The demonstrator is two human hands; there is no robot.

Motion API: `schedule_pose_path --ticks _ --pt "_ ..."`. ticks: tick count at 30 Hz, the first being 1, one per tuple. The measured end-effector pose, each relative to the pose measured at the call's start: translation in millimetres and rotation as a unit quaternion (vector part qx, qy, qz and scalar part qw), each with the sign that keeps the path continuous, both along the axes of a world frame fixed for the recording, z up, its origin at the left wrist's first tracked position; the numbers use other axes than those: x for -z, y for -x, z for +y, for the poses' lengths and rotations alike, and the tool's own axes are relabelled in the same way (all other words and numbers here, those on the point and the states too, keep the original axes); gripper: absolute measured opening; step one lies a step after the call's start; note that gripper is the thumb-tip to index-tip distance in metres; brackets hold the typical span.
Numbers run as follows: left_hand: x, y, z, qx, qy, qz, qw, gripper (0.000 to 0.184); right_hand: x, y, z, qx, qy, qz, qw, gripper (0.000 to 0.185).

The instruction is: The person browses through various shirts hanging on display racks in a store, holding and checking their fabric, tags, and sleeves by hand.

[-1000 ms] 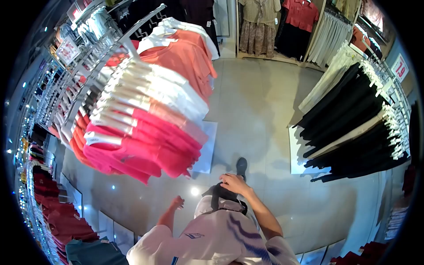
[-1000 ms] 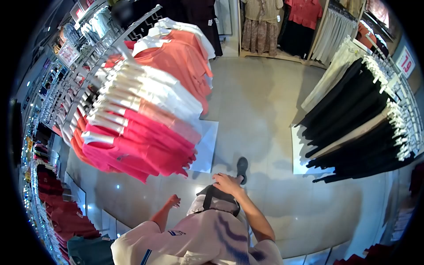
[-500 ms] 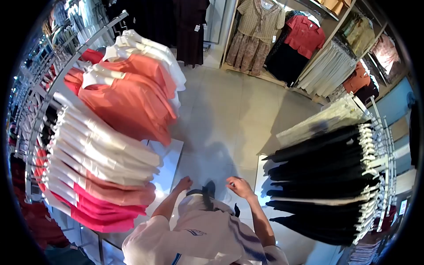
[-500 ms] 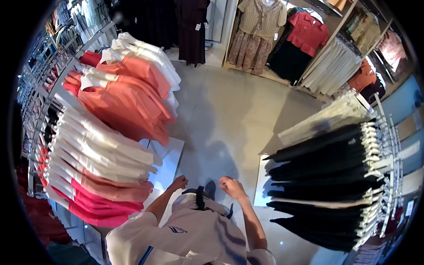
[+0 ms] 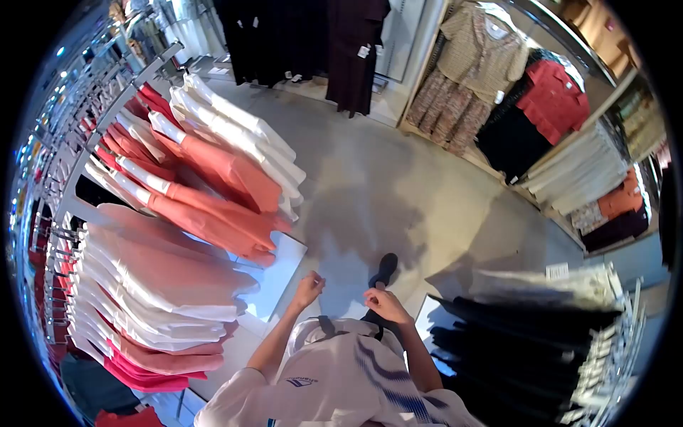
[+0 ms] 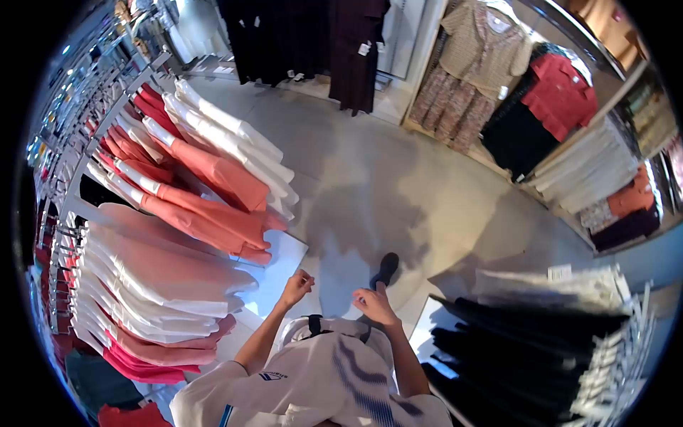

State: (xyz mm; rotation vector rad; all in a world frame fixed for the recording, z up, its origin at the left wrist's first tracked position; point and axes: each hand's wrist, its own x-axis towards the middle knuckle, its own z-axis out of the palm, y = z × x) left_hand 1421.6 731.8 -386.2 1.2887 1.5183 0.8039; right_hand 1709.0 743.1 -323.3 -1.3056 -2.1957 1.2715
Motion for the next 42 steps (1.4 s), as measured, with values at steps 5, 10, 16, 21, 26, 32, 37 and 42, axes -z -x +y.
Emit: schedule_pose_path --ticks 5,10,16,21,26,32,37,42 --pt "-53.0 -27.4 96.8 -0.184 -0.031 0.013 0.982 0.03 -9.7 -20.5 128.6 -0.06 0.021 0.052 0.997 0.022" --pt "-115.2 -44.1 188.2 -0.417 -0.124 0.054 0.899 0.041 -33.9 -45.4 271.3 -0.112 0.068 0.057 0.99 0.022" --pt "-125.5 -55.0 228.7 -0.598 -0.081 0.062 0.795 0.054 -62.0 -42.6 394.3 -0.152 -0.026 0.014 0.988 0.021" --pt "-126.7 -53.8 270.1 -0.678 -0.101 0.011 0.728 0.061 -56.6 -2.5 437.6 -0.241 0.071 0.074 0.965 0.022" --pt "-156.1 -40.0 302.7 -0.743 -0.143 -0.128 0.641 0.061 -66.0 49.3 493.3 -0.347 0.056 0.04 0.935 0.024" --pt "-156.6 -5.3 332.7 -0.828 -0.183 -0.203 0.49 0.038 -89.6 127.2 580.1 -0.449 0.014 -0.013 0.893 0.025" --pt "-153.6 10.6 347.7 -0.831 -0.253 -0.165 0.468 0.023 -79.8 212.9 640.1 -0.542 0.001 -0.031 0.84 0.024" --pt "-155.1 11.2 350.4 -0.854 -0.217 -0.123 0.456 0.028 -78.6 299.7 651.4 -0.617 -0.012 -0.029 0.787 0.025"
